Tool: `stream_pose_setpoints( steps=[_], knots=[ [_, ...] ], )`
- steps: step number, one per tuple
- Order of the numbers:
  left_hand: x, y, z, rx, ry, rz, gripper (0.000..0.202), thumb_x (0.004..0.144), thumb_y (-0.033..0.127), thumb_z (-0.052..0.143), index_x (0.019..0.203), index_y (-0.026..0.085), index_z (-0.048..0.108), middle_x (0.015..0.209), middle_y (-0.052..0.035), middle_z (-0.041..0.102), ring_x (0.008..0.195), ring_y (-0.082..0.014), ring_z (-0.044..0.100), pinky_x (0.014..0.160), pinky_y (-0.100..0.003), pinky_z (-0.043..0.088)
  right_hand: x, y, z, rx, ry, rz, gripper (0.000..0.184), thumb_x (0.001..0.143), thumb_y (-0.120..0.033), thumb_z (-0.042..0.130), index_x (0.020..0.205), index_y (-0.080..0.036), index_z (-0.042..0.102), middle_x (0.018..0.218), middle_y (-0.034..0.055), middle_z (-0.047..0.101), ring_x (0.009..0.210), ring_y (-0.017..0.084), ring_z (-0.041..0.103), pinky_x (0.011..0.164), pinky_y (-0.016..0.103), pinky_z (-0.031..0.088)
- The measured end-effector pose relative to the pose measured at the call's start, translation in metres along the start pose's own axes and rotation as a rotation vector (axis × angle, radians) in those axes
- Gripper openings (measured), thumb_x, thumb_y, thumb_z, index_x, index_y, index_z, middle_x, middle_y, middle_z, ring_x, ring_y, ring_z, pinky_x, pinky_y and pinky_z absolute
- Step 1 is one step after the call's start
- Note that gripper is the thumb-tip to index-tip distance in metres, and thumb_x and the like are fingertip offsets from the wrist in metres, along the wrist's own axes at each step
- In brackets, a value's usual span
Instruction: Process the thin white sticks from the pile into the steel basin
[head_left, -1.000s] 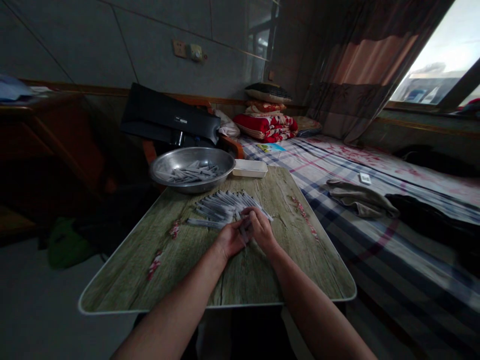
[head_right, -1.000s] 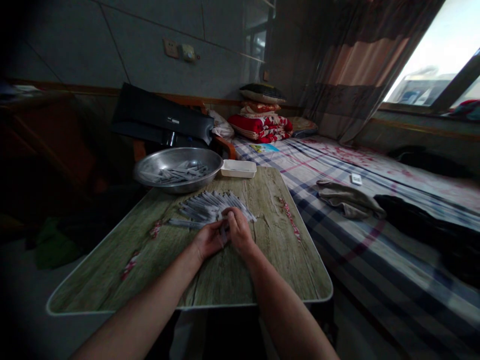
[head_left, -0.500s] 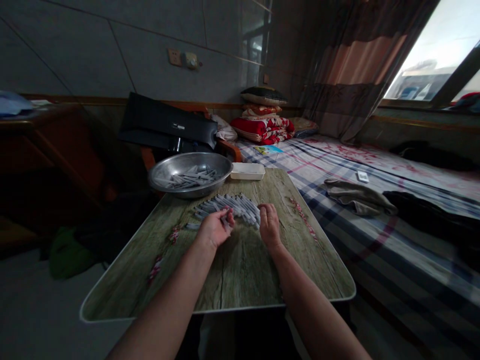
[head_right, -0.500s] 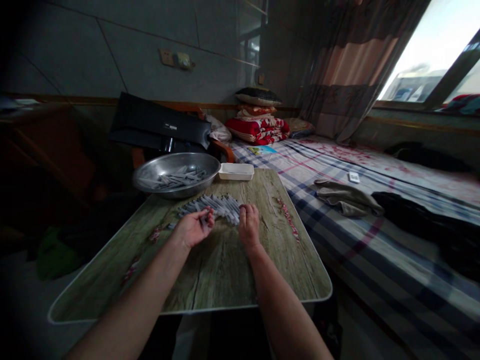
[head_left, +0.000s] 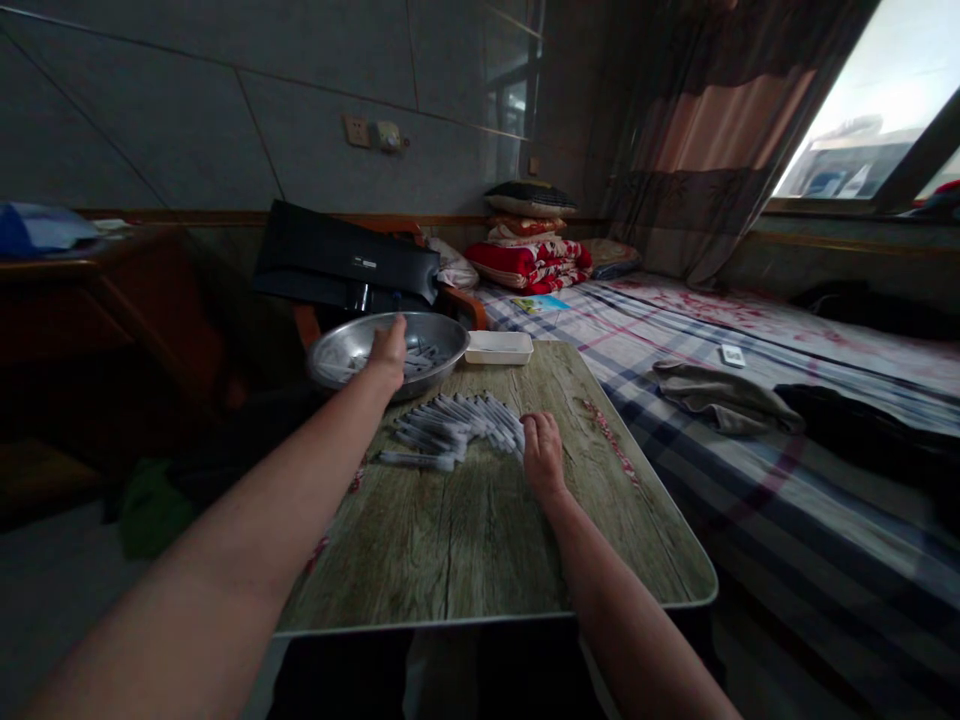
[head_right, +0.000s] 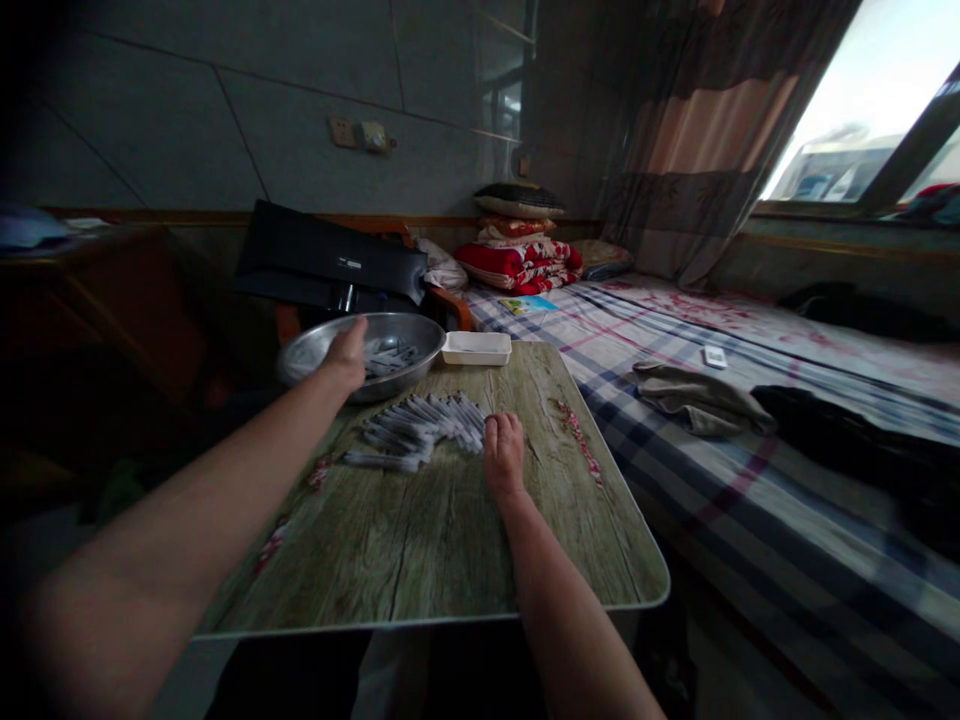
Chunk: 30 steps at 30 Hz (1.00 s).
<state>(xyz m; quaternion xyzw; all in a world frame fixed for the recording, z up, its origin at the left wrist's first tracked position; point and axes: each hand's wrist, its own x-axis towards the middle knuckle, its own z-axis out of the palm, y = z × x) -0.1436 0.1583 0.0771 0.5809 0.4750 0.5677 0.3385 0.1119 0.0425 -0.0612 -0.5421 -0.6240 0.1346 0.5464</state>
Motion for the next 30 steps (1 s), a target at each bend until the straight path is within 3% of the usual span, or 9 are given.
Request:
stream_pose_setpoints(
  steps=[2, 3, 5, 6, 9, 12, 15, 20, 30],
  knots=[
    [-0.024, -0.019, 0.008, 0.053, 0.11, 0.011, 0.037, 0.102, 0.038, 0.04, 0.122, 0.01, 0.055, 0.123, -0.0138, 0.064, 0.121, -0.0245, 0.054, 0.106, -0.042, 0.039, 0.0, 0.002, 0.0, -0.018, 0.002, -0.002, 0.032, 0.1, -0.029, 0.036, 0.087, -0.02, 0.064, 0.093, 0.0098, 0.059, 0.094, 0.024, 0.054, 0.091, 0.039, 0.042],
    [-0.038, -0.027, 0.011, 0.078, 0.075, 0.021, 0.035, 0.099, 0.038, 0.045, 0.119, 0.014, 0.059, 0.121, -0.0124, 0.066, 0.114, -0.024, 0.059, 0.103, -0.04, 0.042, 0.001, 0.003, 0.001, -0.032, 0.003, 0.001, 0.032, 0.1, -0.029, 0.036, 0.087, -0.02, 0.064, 0.093, 0.0101, 0.06, 0.094, 0.024, 0.053, 0.091, 0.039, 0.042],
    [-0.065, -0.043, 0.017, 0.143, -0.069, 0.023, 0.03, 0.093, 0.04, 0.052, 0.102, 0.016, 0.068, 0.103, -0.0102, 0.072, 0.099, -0.025, 0.066, 0.097, -0.04, 0.048, 0.001, 0.004, 0.001, -0.072, 0.004, 0.012, 0.032, 0.1, -0.029, 0.037, 0.087, -0.019, 0.065, 0.093, 0.0107, 0.06, 0.095, 0.025, 0.053, 0.092, 0.039, 0.041],
    [-0.076, -0.05, 0.018, 0.267, -0.176, 0.065, 0.03, 0.093, 0.04, 0.051, 0.099, 0.018, 0.07, 0.102, -0.0096, 0.073, 0.1, -0.0256, 0.066, 0.099, -0.04, 0.048, 0.001, 0.005, 0.001, -0.099, 0.005, 0.017, 0.032, 0.1, -0.029, 0.037, 0.087, -0.019, 0.065, 0.094, 0.011, 0.061, 0.096, 0.025, 0.053, 0.092, 0.04, 0.041],
    [-0.094, -0.072, 0.014, 0.588, -0.327, 0.157, 0.036, 0.091, 0.038, 0.05, 0.112, 0.019, 0.071, 0.125, -0.0117, 0.07, 0.122, -0.0278, 0.06, 0.112, -0.04, 0.04, 0.001, 0.005, 0.001, -0.193, 0.019, 0.042, 0.03, 0.099, -0.029, 0.039, 0.092, -0.019, 0.067, 0.1, 0.0127, 0.063, 0.1, 0.026, 0.054, 0.095, 0.041, 0.04],
    [-0.091, -0.093, 0.004, 0.81, -0.327, 0.121, 0.049, 0.092, 0.041, 0.049, 0.135, 0.019, 0.06, 0.146, -0.0129, 0.058, 0.138, -0.0281, 0.048, 0.118, -0.041, 0.032, 0.001, 0.005, 0.001, -0.295, 0.005, 0.083, 0.027, 0.097, -0.027, 0.044, 0.104, -0.017, 0.068, 0.114, 0.0152, 0.065, 0.112, 0.027, 0.054, 0.102, 0.042, 0.037],
    [-0.081, -0.11, -0.001, 0.919, -0.319, 0.036, 0.058, 0.096, 0.047, 0.043, 0.147, 0.019, 0.05, 0.153, -0.0151, 0.05, 0.14, -0.0297, 0.046, 0.116, -0.043, 0.034, -0.001, 0.004, 0.002, -0.42, -0.08, 0.137, 0.032, 0.096, -0.025, 0.047, 0.12, -0.016, 0.066, 0.132, 0.0171, 0.062, 0.126, 0.029, 0.052, 0.108, 0.045, 0.033],
    [-0.074, -0.126, 0.006, 0.964, -0.335, 0.028, 0.056, 0.097, 0.053, 0.042, 0.142, 0.022, 0.057, 0.147, -0.0142, 0.056, 0.134, -0.0304, 0.051, 0.112, -0.043, 0.035, -0.005, 0.004, 0.004, -0.554, -0.211, 0.178, 0.041, 0.096, -0.03, 0.05, 0.135, -0.02, 0.06, 0.148, 0.017, 0.054, 0.136, 0.032, 0.046, 0.11, 0.047, 0.03],
    [-0.095, -0.123, 0.026, 0.914, -0.381, 0.094, 0.051, 0.097, 0.049, 0.045, 0.14, 0.024, 0.06, 0.146, -0.0132, 0.057, 0.136, -0.0311, 0.048, 0.116, -0.045, 0.031, -0.004, 0.001, 0.002, -0.553, -0.426, 0.128, 0.038, 0.096, -0.028, 0.048, 0.131, -0.022, 0.059, 0.141, 0.0133, 0.062, 0.13, 0.028, 0.053, 0.107, 0.044, 0.03]
  ],
)
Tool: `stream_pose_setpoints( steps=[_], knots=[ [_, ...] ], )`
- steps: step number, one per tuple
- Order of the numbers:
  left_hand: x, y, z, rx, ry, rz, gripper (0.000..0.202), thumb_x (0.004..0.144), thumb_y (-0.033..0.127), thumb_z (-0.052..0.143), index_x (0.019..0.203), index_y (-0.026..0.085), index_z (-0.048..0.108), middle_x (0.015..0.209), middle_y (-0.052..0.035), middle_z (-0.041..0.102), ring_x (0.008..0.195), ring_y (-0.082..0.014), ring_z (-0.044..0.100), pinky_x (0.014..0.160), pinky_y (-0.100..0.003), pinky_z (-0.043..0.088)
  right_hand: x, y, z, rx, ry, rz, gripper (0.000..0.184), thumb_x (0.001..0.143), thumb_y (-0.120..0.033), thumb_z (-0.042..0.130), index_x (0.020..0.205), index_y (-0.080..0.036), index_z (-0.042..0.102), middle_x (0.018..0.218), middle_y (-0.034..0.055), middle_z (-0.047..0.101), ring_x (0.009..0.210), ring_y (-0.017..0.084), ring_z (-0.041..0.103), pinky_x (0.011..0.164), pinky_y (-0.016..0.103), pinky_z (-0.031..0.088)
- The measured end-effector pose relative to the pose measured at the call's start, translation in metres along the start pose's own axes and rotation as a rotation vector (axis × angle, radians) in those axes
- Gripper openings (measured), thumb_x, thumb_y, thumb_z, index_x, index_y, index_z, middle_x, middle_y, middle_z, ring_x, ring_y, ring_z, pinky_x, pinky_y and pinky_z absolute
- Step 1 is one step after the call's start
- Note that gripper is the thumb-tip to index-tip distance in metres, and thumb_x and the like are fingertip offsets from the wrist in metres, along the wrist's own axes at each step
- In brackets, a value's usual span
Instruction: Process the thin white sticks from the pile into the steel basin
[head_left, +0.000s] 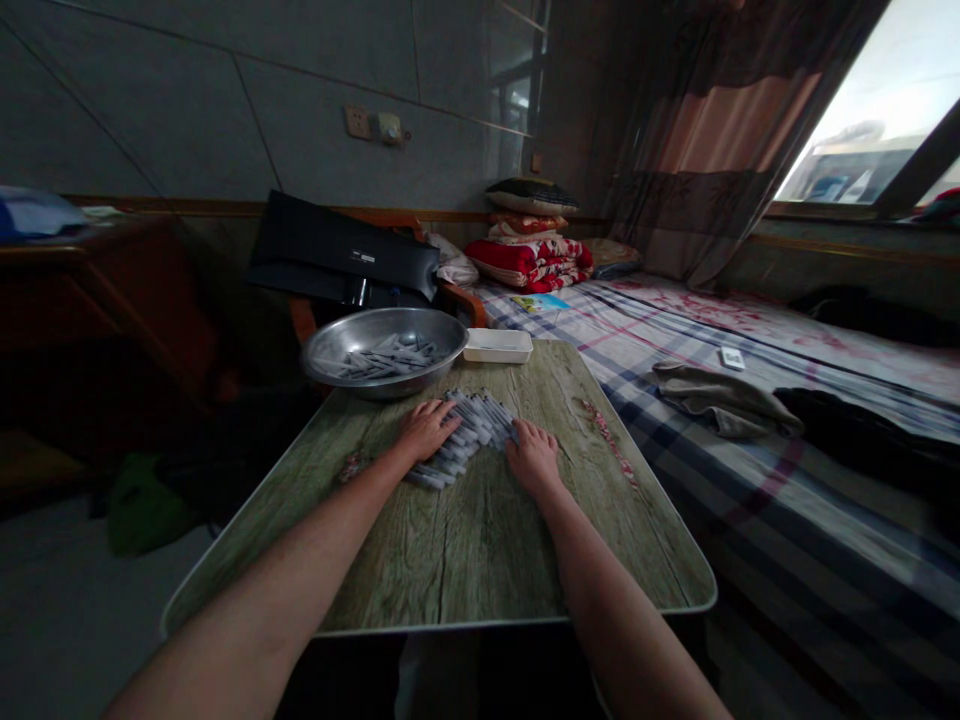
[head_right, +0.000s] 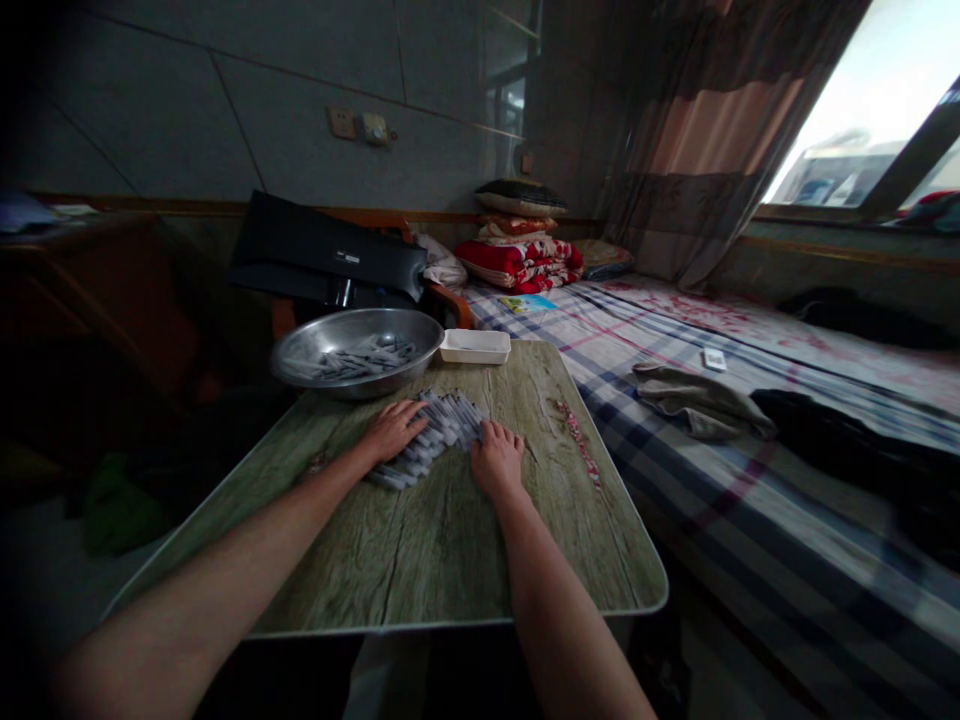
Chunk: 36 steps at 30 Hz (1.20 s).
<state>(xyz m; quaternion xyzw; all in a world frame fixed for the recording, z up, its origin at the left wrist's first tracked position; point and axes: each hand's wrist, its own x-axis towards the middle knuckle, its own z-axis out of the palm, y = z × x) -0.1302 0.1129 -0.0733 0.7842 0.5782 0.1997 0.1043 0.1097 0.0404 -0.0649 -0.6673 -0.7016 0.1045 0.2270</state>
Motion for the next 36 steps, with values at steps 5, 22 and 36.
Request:
stream_pose_setpoints(
  steps=[5, 22, 36],
  knots=[
    [-0.011, 0.014, 0.002, -0.018, -0.003, 0.037, 0.051, 0.096, 0.051, 0.047, 0.139, 0.026, 0.06, 0.143, -0.0113, 0.059, 0.134, -0.0305, 0.049, 0.116, -0.044, 0.031, -0.001, -0.002, -0.002, 0.016, -0.021, -0.034, 0.035, 0.092, -0.024, 0.05, 0.126, -0.022, 0.06, 0.135, 0.0129, 0.064, 0.125, 0.027, 0.056, 0.104, 0.041, 0.033],
    [-0.062, 0.0, -0.066, -0.158, 0.033, 0.089, 0.042, 0.083, 0.024, 0.047, 0.12, 0.017, 0.066, 0.127, -0.0124, 0.065, 0.122, -0.0285, 0.059, 0.11, -0.042, 0.042, -0.004, -0.007, -0.011, 0.033, -0.045, -0.125, 0.034, 0.079, -0.016, 0.057, 0.112, -0.018, 0.066, 0.118, 0.0125, 0.069, 0.108, 0.026, 0.063, 0.093, 0.034, 0.041],
    [-0.129, -0.015, -0.067, 0.05, -0.149, 0.249, 0.023, 0.084, 0.013, 0.057, 0.097, 0.024, 0.073, 0.11, -0.0069, 0.066, 0.107, -0.026, 0.059, 0.101, -0.046, 0.042, -0.002, -0.005, -0.008, 0.181, -0.091, -0.182, 0.044, 0.079, -0.012, 0.053, 0.121, -0.021, 0.063, 0.127, 0.0102, 0.066, 0.116, 0.025, 0.061, 0.102, 0.039, 0.04]
  ],
)
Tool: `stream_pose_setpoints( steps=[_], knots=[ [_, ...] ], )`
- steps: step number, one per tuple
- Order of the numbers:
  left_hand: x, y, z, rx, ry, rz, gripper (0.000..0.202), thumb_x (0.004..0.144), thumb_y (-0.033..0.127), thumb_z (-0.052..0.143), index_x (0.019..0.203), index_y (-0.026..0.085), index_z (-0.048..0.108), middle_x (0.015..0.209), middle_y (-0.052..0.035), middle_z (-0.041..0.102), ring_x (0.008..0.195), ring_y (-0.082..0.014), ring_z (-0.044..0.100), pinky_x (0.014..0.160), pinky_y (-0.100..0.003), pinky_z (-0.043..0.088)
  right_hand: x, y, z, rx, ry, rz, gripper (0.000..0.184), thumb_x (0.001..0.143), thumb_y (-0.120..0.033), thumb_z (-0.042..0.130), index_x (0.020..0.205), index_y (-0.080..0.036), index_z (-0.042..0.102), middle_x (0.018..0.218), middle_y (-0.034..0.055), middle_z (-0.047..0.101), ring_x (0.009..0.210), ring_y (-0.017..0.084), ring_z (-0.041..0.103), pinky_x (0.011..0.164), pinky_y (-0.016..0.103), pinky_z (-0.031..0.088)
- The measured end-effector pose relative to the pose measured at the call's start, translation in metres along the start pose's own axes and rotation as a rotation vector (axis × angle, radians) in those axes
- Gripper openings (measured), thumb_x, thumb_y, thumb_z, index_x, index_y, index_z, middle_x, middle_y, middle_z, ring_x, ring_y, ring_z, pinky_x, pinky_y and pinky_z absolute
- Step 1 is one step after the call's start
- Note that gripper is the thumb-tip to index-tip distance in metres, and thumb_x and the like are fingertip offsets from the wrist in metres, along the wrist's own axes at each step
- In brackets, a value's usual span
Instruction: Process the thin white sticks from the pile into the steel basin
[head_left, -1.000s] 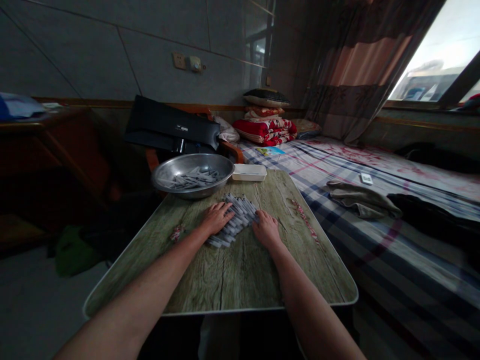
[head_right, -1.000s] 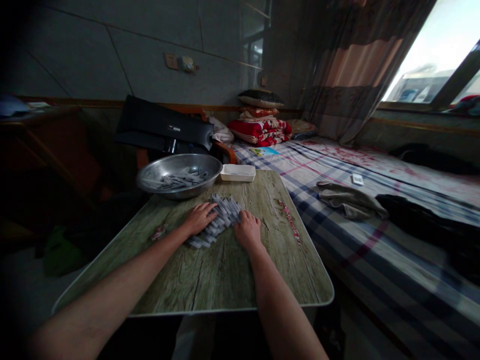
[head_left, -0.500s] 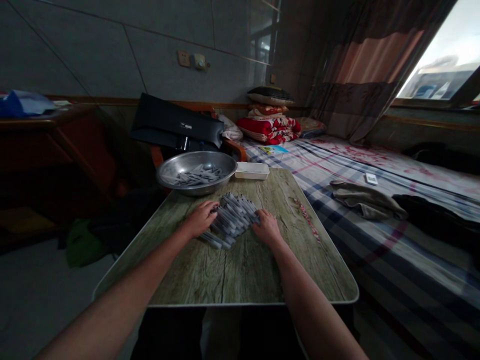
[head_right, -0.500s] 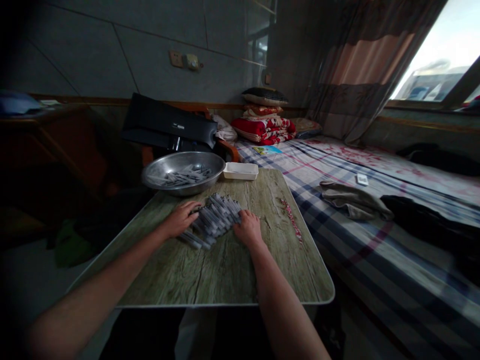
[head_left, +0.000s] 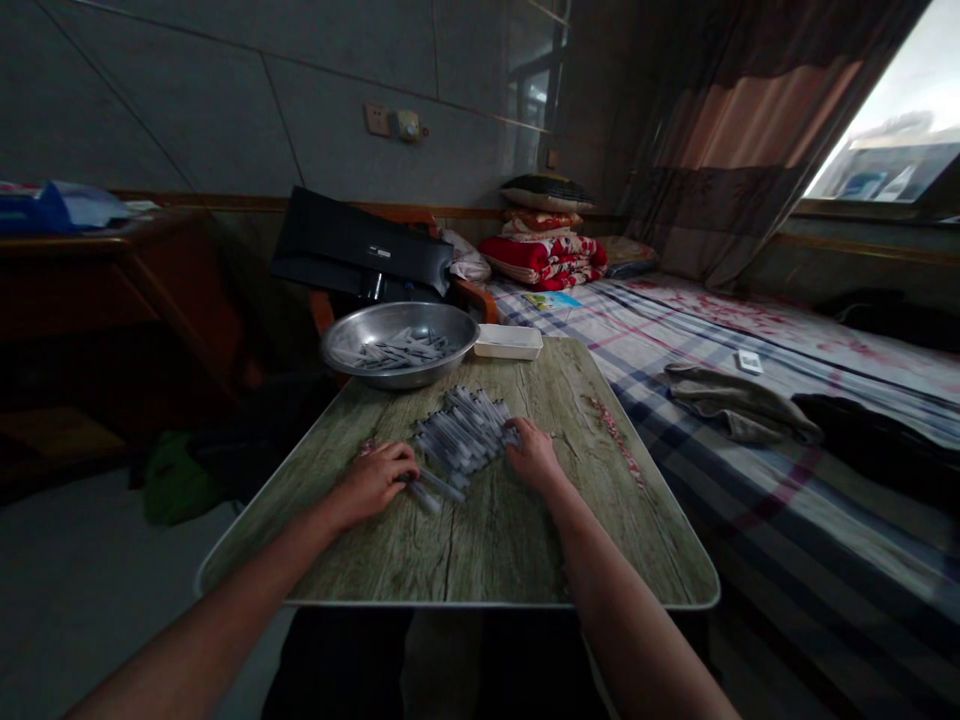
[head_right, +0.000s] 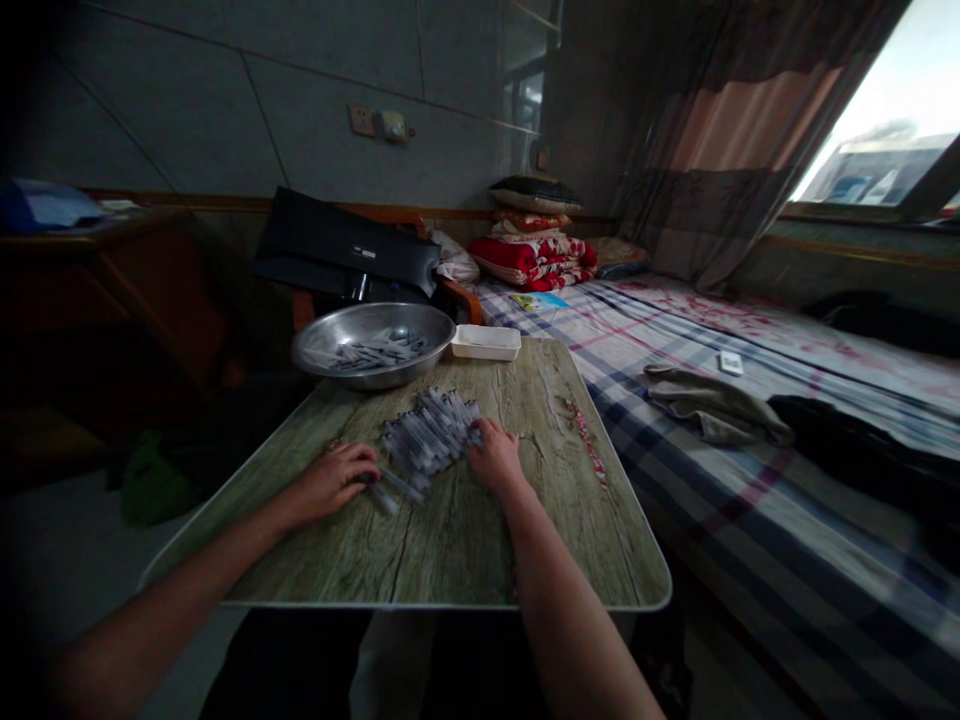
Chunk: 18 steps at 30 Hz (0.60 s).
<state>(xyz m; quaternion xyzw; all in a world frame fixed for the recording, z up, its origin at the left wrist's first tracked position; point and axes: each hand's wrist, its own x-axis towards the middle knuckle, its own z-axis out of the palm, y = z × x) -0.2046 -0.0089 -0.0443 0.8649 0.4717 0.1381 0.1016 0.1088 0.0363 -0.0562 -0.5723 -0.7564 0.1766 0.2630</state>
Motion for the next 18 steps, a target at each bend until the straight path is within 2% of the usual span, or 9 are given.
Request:
stream_pose_setpoints(
  steps=[5, 8, 13, 16, 18],
  knots=[
    [-0.001, 0.011, 0.0, 0.028, -0.007, 0.023, 0.018, 0.085, 0.011, 0.058, 0.091, 0.023, 0.069, 0.111, -0.0058, 0.064, 0.11, -0.0252, 0.057, 0.099, -0.042, 0.042, 0.001, 0.002, 0.005, 0.031, 0.038, 0.006, 0.041, 0.077, -0.015, 0.059, 0.118, -0.021, 0.064, 0.136, 0.0121, 0.06, 0.124, 0.027, 0.057, 0.105, 0.042, 0.039],
    [-0.002, 0.021, 0.0, 0.037, 0.01, 0.031, 0.017, 0.084, 0.009, 0.058, 0.091, 0.022, 0.066, 0.109, -0.0058, 0.065, 0.112, -0.0257, 0.054, 0.098, -0.04, 0.042, 0.003, 0.004, 0.008, 0.055, 0.059, 0.022, 0.035, 0.079, -0.018, 0.06, 0.115, -0.02, 0.064, 0.132, 0.0129, 0.061, 0.123, 0.028, 0.058, 0.106, 0.044, 0.038],
    [0.006, 0.043, -0.005, -0.057, 0.023, 0.06, 0.016, 0.089, 0.011, 0.054, 0.096, 0.023, 0.063, 0.099, -0.0036, 0.067, 0.096, -0.022, 0.059, 0.088, -0.036, 0.044, 0.007, 0.007, 0.009, 0.158, 0.181, 0.022, 0.027, 0.081, -0.016, 0.06, 0.107, -0.021, 0.066, 0.122, 0.0114, 0.065, 0.116, 0.026, 0.06, 0.104, 0.042, 0.04],
    [0.023, 0.059, -0.009, -0.042, 0.117, 0.098, 0.019, 0.091, 0.012, 0.054, 0.1, 0.024, 0.065, 0.1, -0.0033, 0.07, 0.097, -0.0219, 0.061, 0.099, -0.042, 0.041, 0.005, 0.0, 0.002, 0.323, 0.304, -0.069, 0.017, 0.09, -0.023, 0.053, 0.098, -0.02, 0.068, 0.11, 0.0118, 0.067, 0.108, 0.025, 0.061, 0.098, 0.038, 0.044],
    [0.036, 0.07, -0.011, 0.019, 0.203, 0.097, 0.024, 0.09, 0.01, 0.052, 0.102, 0.025, 0.067, 0.1, -0.0031, 0.071, 0.102, -0.0233, 0.062, 0.111, -0.052, 0.031, 0.002, -0.008, -0.002, 0.448, 0.267, -0.159, 0.023, 0.095, -0.03, 0.048, 0.095, -0.02, 0.069, 0.099, 0.009, 0.069, 0.097, 0.023, 0.063, 0.09, 0.034, 0.046]
  ],
)
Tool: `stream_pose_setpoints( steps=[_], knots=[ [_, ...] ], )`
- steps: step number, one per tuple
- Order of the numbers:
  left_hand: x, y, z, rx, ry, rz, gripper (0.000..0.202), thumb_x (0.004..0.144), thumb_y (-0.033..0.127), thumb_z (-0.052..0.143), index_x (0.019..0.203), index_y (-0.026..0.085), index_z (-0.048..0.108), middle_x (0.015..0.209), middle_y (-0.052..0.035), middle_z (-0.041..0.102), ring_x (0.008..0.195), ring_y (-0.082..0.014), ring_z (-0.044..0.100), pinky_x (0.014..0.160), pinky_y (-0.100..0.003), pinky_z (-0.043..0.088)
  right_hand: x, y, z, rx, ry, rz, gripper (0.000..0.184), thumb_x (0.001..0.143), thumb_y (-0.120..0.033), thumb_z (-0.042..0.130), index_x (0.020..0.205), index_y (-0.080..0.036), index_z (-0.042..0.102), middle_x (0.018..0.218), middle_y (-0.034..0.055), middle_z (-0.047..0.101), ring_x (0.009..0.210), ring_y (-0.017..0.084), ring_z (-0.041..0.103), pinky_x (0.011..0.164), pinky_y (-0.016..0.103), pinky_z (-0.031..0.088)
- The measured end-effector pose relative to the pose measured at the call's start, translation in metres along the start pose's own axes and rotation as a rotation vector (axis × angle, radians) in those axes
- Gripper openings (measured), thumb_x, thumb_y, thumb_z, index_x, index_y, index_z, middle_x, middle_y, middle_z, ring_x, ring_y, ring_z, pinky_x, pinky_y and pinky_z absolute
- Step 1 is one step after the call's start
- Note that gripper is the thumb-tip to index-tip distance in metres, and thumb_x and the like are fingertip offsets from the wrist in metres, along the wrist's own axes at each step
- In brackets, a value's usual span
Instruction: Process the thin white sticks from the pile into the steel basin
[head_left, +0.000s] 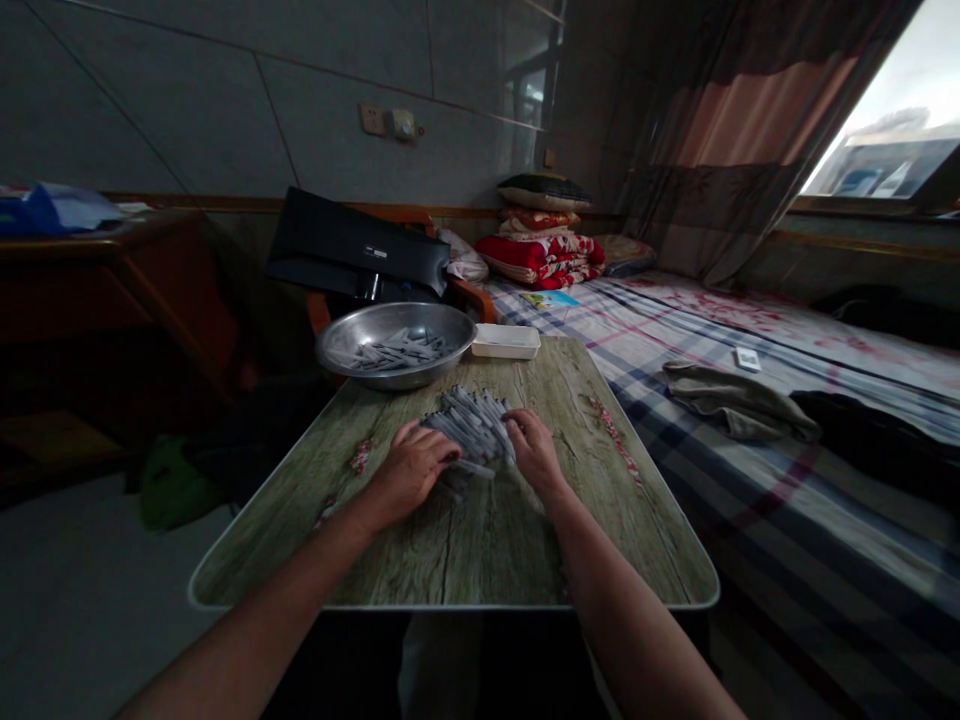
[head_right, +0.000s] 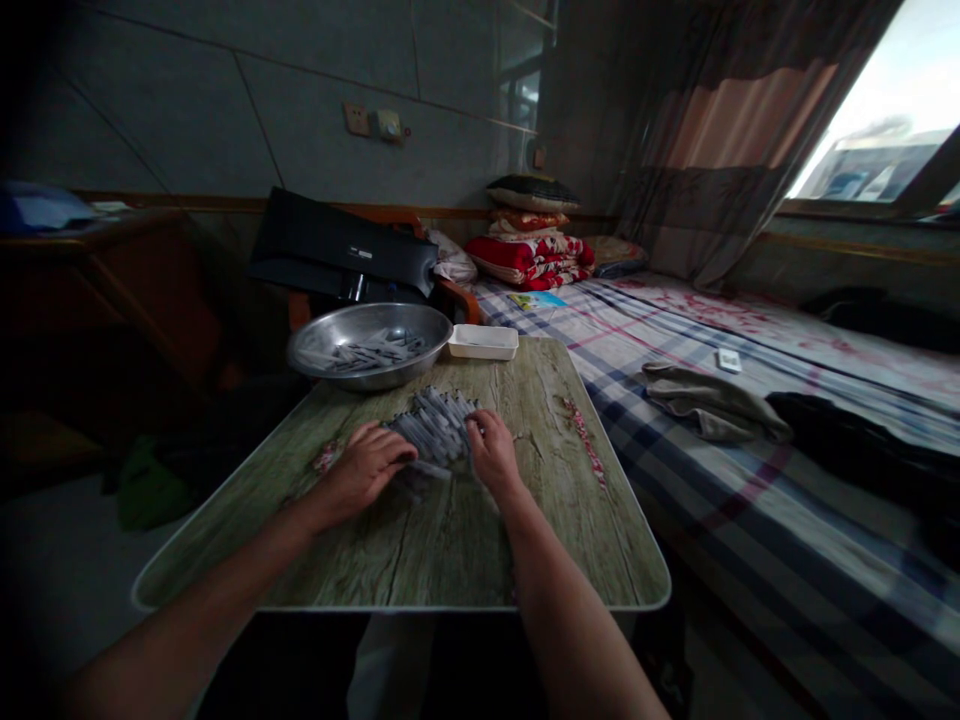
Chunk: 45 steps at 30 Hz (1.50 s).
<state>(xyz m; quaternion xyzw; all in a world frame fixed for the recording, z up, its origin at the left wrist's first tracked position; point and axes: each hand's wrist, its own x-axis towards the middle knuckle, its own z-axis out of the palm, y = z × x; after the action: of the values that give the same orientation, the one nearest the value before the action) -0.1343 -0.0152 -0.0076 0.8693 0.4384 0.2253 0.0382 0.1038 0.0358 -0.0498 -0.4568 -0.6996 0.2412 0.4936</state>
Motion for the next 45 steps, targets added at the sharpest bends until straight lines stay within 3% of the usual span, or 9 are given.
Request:
stream_pose_setpoints(
  steps=[4, 8, 11, 13, 17, 20, 26, 38, 45],
  knots=[
    [0.027, 0.013, 0.004, 0.113, 0.105, 0.007, 0.033, 0.087, 0.006, 0.051, 0.103, 0.027, 0.07, 0.102, -0.0044, 0.073, 0.11, -0.0273, 0.061, 0.117, -0.065, 0.016, -0.005, -0.013, 0.004, 0.186, -0.262, 0.027, 0.032, 0.099, -0.038, 0.045, 0.083, -0.022, 0.068, 0.076, 0.0031, 0.067, 0.072, 0.018, 0.06, 0.071, 0.03, 0.044],
    [0.048, 0.022, 0.01, 0.025, 0.297, -0.025, 0.032, 0.087, 0.008, 0.055, 0.105, 0.028, 0.071, 0.112, -0.0064, 0.072, 0.122, -0.0291, 0.057, 0.12, -0.065, 0.013, -0.005, -0.011, 0.01, 0.315, -0.295, 0.149, 0.022, 0.089, -0.042, 0.061, 0.087, -0.021, 0.066, 0.062, -0.0025, 0.055, 0.057, 0.014, 0.047, 0.057, 0.026, 0.036],
    [0.062, 0.03, 0.02, -0.259, 0.642, -0.209, 0.038, 0.086, 0.019, 0.063, 0.123, 0.024, 0.065, 0.136, -0.0118, 0.062, 0.137, -0.0301, 0.047, 0.121, -0.058, 0.024, -0.005, -0.011, 0.011, 0.588, -0.282, 0.305, 0.032, 0.087, -0.053, 0.062, 0.089, -0.021, 0.06, 0.061, -0.005, 0.048, 0.05, 0.011, 0.039, 0.049, 0.024, 0.03],
    [0.07, 0.036, 0.031, -0.611, 0.733, -0.362, 0.038, 0.088, 0.031, 0.063, 0.125, 0.021, 0.062, 0.135, -0.0135, 0.062, 0.131, -0.0283, 0.055, 0.112, -0.049, 0.041, -0.005, -0.014, 0.01, 0.784, -0.32, 0.375, 0.037, 0.085, -0.057, 0.064, 0.09, -0.021, 0.057, 0.061, -0.0054, 0.048, 0.048, 0.01, 0.038, 0.047, 0.024, 0.03],
    [0.077, 0.049, 0.053, -1.29, 0.428, -0.551, 0.043, 0.088, 0.06, 0.059, 0.1, 0.02, 0.067, 0.098, -0.0097, 0.075, 0.084, -0.023, 0.072, 0.074, -0.036, 0.059, -0.007, -0.023, 0.007, 1.006, -0.409, 0.478, 0.039, 0.077, -0.05, 0.073, 0.099, -0.023, 0.054, 0.067, -0.004, 0.054, 0.051, 0.011, 0.046, 0.048, 0.023, 0.033],
    [0.078, 0.053, 0.065, -1.482, 0.423, -0.515, 0.046, 0.079, 0.066, 0.068, 0.082, 0.02, 0.063, 0.079, -0.0044, 0.072, 0.079, -0.0219, 0.071, 0.073, -0.034, 0.058, -0.007, -0.027, 0.007, 1.047, -0.428, 0.623, 0.04, 0.074, -0.04, 0.073, 0.104, -0.025, 0.05, 0.059, -0.0095, 0.044, 0.043, 0.008, 0.034, 0.043, 0.019, 0.02],
    [0.076, 0.047, 0.075, -1.529, 0.481, -0.488, 0.044, 0.079, 0.064, 0.069, 0.07, 0.022, 0.058, 0.065, 0.0003, 0.062, 0.087, -0.0233, 0.071, 0.083, -0.036, 0.056, -0.007, -0.029, 0.011, 0.945, -0.44, 0.735, 0.041, 0.074, -0.043, 0.07, 0.079, -0.025, 0.034, 0.051, -0.0129, 0.032, 0.039, 0.005, 0.018, 0.04, 0.018, 0.009],
    [0.065, 0.04, 0.063, -1.569, 0.415, -0.42, 0.039, 0.079, 0.058, 0.074, 0.075, 0.021, 0.063, 0.067, -0.0001, 0.065, 0.084, -0.0211, 0.071, 0.078, -0.031, 0.055, -0.009, -0.03, 0.011, 0.953, -0.564, 0.69, 0.043, 0.078, -0.053, 0.068, 0.077, -0.025, 0.035, 0.049, -0.0143, 0.026, 0.039, 0.004, 0.012, 0.039, 0.018, 0.008],
    [0.066, 0.046, 0.061, -1.663, 0.429, -0.447, 0.043, 0.077, 0.06, 0.074, 0.072, 0.022, 0.056, 0.059, 0.0024, 0.058, 0.081, -0.0217, 0.07, 0.084, -0.037, 0.057, -0.012, -0.037, 0.011, 0.905, -0.583, 0.678, 0.045, 0.08, -0.058, 0.067, 0.079, -0.025, 0.036, 0.048, -0.0136, 0.029, 0.038, 0.005, 0.015, 0.038, 0.017, 0.011]
  ],
)
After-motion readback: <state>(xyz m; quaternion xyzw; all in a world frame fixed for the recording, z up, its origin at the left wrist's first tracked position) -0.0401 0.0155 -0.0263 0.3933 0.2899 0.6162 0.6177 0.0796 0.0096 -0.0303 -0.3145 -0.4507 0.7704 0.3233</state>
